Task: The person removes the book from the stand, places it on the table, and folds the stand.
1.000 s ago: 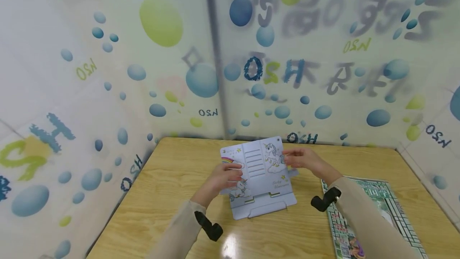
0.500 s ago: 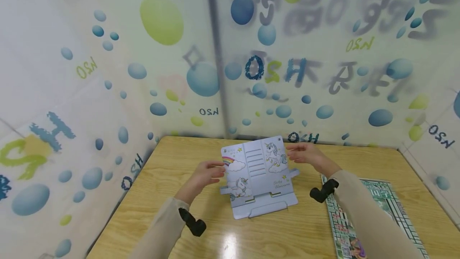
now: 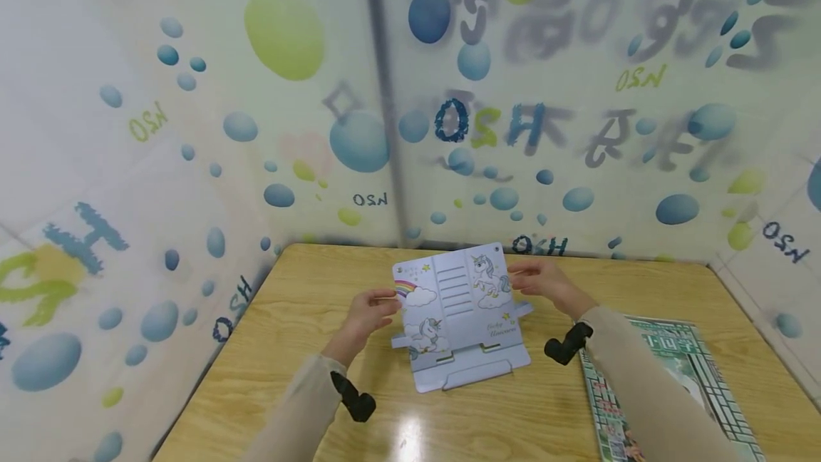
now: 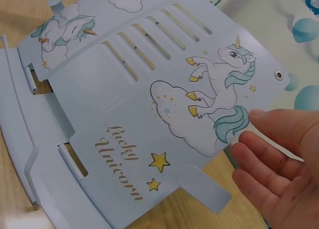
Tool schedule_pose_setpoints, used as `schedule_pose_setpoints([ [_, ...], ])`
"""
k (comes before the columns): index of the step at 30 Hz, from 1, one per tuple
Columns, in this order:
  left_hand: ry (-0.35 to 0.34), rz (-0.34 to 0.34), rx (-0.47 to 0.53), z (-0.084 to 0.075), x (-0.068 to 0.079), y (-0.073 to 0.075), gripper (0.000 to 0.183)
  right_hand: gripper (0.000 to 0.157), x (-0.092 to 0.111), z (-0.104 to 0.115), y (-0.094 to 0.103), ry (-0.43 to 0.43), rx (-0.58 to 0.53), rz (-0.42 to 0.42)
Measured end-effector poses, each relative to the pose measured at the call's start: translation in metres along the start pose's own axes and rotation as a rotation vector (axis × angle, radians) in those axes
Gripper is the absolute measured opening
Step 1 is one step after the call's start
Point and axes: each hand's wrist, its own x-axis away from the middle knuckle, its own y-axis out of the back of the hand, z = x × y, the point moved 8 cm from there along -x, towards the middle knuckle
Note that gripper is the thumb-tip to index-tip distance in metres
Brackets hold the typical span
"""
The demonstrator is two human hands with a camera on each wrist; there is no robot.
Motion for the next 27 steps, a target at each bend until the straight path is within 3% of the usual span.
schedule_pose_setpoints([
  [6,0.018,-0.053,0.043,0.002,-0.001,-0.006,0.034,0.040,-0.002,-0.001,-0.006,-0.005,0.007,-0.014],
  [17,0.014,-0.099,0.164,0.009,-0.004,-0.011,0.025,0.030,-0.005,-0.009,-0.006,-0.051,-0.038,-0.150],
  [27,-0.008,-0.133,0.153,0.011,-0.005,-0.011,0.020,0.026,-0.009,-0.013,-0.007,-0.057,0.010,-0.199],
])
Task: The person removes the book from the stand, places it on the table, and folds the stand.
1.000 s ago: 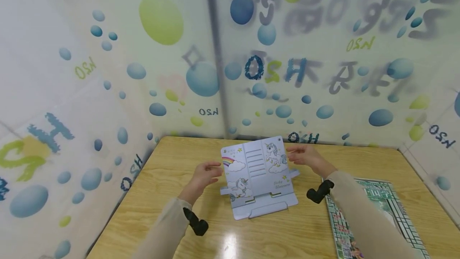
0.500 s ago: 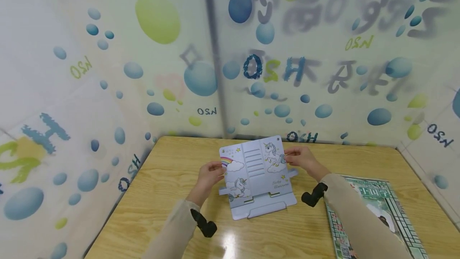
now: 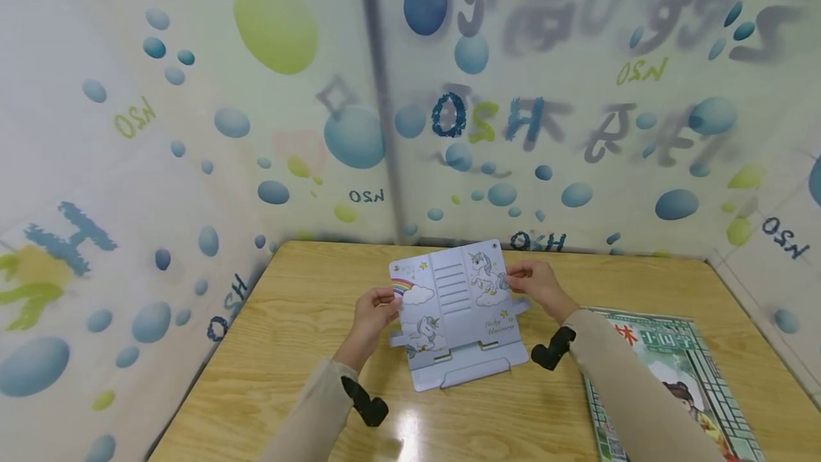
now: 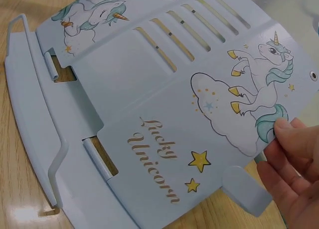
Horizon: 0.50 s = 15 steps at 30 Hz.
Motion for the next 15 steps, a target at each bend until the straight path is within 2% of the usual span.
schedule_pose_setpoints([
  [5,-0.029,-0.004,0.015,-0.0016,0.0005,0.0006,0.019,0.025,-0.0002,0.0023,-0.0017,0.017,-0.012,-0.027],
  [11,-0.051,0.018,0.041,-0.0004,0.0030,-0.0017,0.018,0.022,-0.0012,0.0004,-0.0007,-0.001,-0.002,-0.084],
  [15,-0.060,0.024,0.045,0.0003,0.0039,-0.0020,0.019,0.021,-0.0013,-0.0007,-0.0014,-0.013,0.002,-0.092],
])
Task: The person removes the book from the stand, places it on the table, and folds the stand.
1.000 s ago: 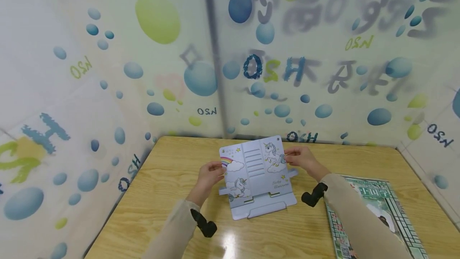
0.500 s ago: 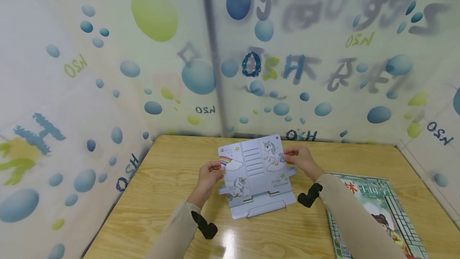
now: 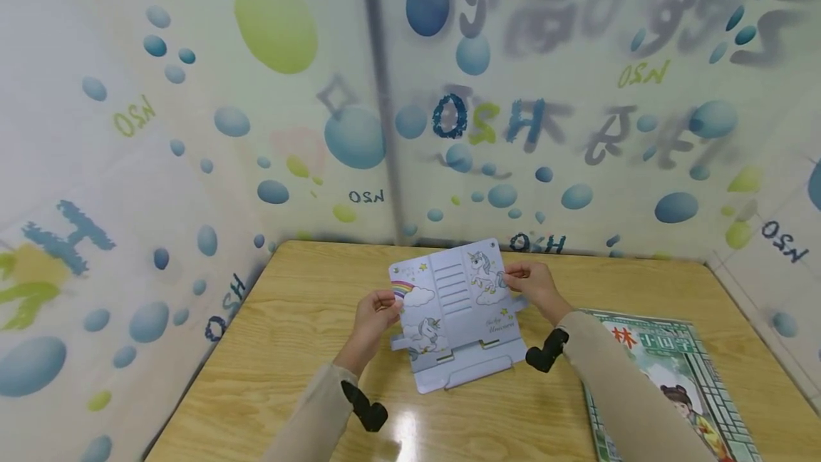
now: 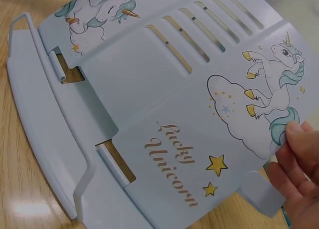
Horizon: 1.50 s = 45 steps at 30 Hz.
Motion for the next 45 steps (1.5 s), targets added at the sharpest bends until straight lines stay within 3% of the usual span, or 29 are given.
schedule_pose_setpoints([
  [22,0.016,-0.019,0.022,0.008,0.006,0.006,0.017,0.023,-0.008,-0.001,-0.009,-0.003,-0.029,0.043],
  [29,-0.025,-0.019,0.032,0.007,0.008,0.002,0.016,0.022,-0.005,0.005,-0.005,0.043,-0.039,0.078],
  [34,-0.058,-0.006,0.056,0.007,0.013,-0.003,0.014,0.024,-0.006,0.006,-0.001,0.078,-0.002,0.052],
  [45,-0.050,-0.027,0.033,0.009,0.023,-0.008,0.016,0.025,-0.013,0.008,-0.004,0.100,-0.002,0.072],
])
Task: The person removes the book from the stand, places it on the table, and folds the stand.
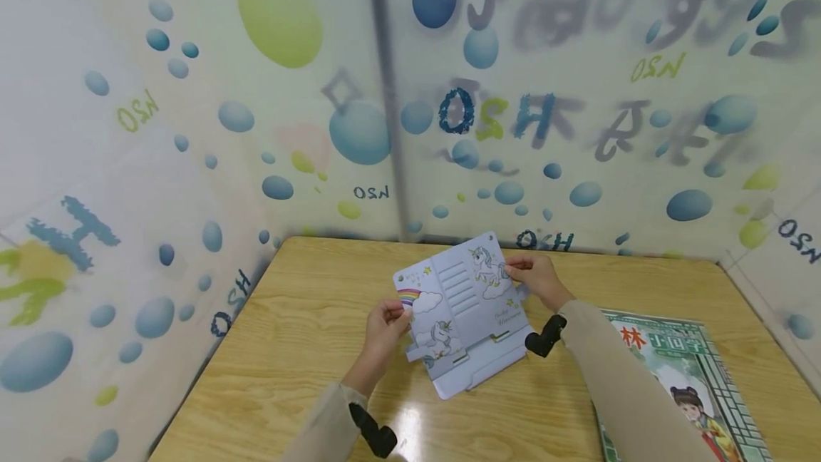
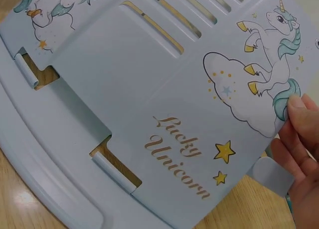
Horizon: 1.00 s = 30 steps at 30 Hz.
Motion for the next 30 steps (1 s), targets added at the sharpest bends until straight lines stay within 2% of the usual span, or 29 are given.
schedule_pose_setpoints([
  [9,-0.007,0.000,0.014,0.001,0.007,-0.002,0.017,0.026,-0.009,-0.003,-0.001,0.026,-0.009,0.048],
  [17,-0.042,-0.006,0.003,-0.001,0.016,-0.007,0.016,0.028,-0.013,-0.005,-0.002,-0.005,-0.059,0.048],
  [30,-0.057,-0.011,0.032,0.000,0.024,-0.011,0.017,0.029,-0.013,-0.004,-0.006,-0.037,-0.068,0.075],
])
